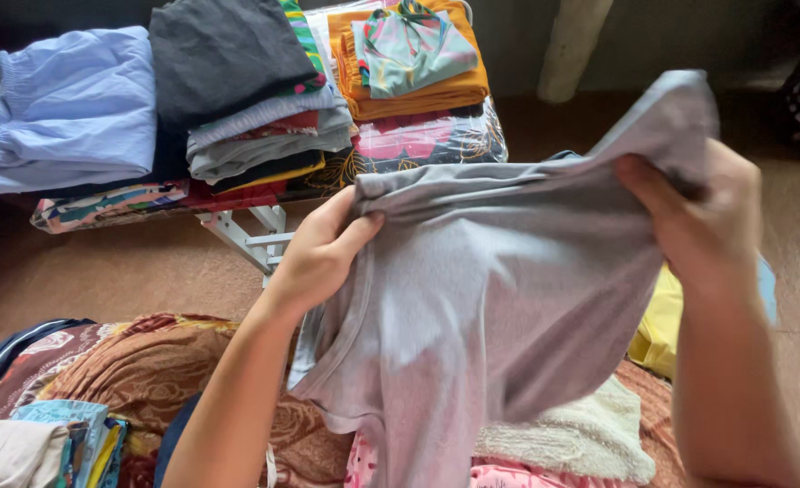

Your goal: The person folds several garments one by one, including a gray tank top, a yellow shirt, a black graphic shirt, and a blue shirt. Each item is smoothed, folded into a compact rectangle, and placed on a growing stack on a nearby table.

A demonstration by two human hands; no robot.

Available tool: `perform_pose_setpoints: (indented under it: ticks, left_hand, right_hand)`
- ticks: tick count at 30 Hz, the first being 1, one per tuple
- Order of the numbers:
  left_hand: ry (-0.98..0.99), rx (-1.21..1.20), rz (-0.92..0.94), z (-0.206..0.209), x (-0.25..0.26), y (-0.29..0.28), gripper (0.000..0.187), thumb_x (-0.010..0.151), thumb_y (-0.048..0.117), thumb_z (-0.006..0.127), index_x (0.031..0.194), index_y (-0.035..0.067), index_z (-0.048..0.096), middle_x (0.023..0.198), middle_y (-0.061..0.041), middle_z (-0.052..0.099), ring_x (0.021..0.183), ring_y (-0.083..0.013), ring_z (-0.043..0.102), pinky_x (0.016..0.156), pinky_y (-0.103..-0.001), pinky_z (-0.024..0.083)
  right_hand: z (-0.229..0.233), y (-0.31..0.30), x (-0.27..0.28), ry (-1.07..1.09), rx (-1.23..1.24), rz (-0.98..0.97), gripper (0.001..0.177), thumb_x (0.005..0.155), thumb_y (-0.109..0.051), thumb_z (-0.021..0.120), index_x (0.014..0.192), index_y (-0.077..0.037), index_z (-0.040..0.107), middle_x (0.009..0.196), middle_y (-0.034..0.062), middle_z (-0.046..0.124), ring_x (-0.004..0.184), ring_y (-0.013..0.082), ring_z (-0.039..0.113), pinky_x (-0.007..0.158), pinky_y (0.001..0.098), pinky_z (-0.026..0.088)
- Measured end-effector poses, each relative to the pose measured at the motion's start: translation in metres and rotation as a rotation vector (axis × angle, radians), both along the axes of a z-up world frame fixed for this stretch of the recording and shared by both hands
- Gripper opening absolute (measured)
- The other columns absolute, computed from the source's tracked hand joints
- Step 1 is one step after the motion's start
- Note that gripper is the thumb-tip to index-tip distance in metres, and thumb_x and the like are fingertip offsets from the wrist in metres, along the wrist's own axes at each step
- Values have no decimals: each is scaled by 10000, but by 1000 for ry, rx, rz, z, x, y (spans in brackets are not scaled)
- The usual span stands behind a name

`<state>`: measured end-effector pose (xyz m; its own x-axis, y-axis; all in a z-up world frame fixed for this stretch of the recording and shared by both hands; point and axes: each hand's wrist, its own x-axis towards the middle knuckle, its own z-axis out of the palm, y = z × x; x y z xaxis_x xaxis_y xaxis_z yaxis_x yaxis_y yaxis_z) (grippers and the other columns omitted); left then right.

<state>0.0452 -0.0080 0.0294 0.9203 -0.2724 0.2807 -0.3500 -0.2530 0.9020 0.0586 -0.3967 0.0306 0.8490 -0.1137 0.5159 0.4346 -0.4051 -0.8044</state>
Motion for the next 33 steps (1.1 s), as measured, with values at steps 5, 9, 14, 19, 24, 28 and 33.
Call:
perform_pose_setpoints:
  ticks: [5, 9, 14, 19, 24, 28, 33]
  left_hand:
    - [-37, 462, 269, -46, 14, -14, 497, 933, 348, 705, 1290, 20, 596, 1190, -170, 669, 1080, -293, 650, 900, -372, 505]
    - [201, 580, 199, -90, -14, 4, 437, 855, 434, 729, 1079, 61, 687, 1087, -139, 671, 1030, -321, 677, 890, -396, 518]
    - [520, 944, -88, -131, -45, 29, 502, 687, 504, 844, 1033, 159, 728, 1160, -96, 616, 1215, -291, 559, 1033, -426, 428]
    - [168, 519, 55, -163, -49, 53, 611, 717, 472, 805, 1163, 87, 642, 1293, -167, 535, 1243, -361, 471, 1020, -476, 393]
    - [321, 746, -61, -175, -33, 59, 482, 789, 416, 816, 1128, 88, 715, 1245, -194, 615, 1190, -362, 571, 1012, -512, 438]
    - [451, 23, 108, -146, -22, 99, 260, 927, 314, 690, 932, 55, 721, 905, -72, 745, 860, -173, 685, 870, -393, 553]
    - [368, -81, 532, -124, -2, 121, 311, 998, 341, 712, 962, 36, 667, 830, -121, 659, 703, -229, 579, 706, -466, 517]
  right_hand:
    - [-67, 13, 47, 187, -344, -111, 520, 826, -252, 844, 1246, -12, 653, 1040, 132, 720, 925, 237, 689, 827, 368, 541]
    - [-123, 10, 31, 255, -453, 19, 682, 779, -288, 856, 1353, -30, 593, 1143, 160, 681, 1042, 269, 635, 917, 397, 513]
    - [-153, 39, -1, 324, -448, 286, 634, 795, -277, 808, 1346, -53, 588, 1169, 130, 671, 1069, 246, 637, 904, 393, 510]
    - [-150, 85, -28, 349, -353, 426, 509, 818, -241, 773, 1279, -79, 633, 1166, 84, 701, 1045, 211, 662, 881, 363, 520]
    - [-149, 121, -47, 179, -392, 595, 404, 860, -174, 749, 1243, -75, 665, 1216, 109, 714, 1153, 277, 658, 1006, 396, 496]
    - [-148, 125, -49, 183, -475, 658, 519, 825, -129, 737, 1327, -77, 618, 1373, 154, 643, 1295, 339, 590, 1097, 412, 438]
    - [-153, 123, -54, 158, -625, 602, 793, 695, -125, 775, 1446, -127, 522, 1520, 198, 489, 1415, 390, 437, 1155, 476, 329]
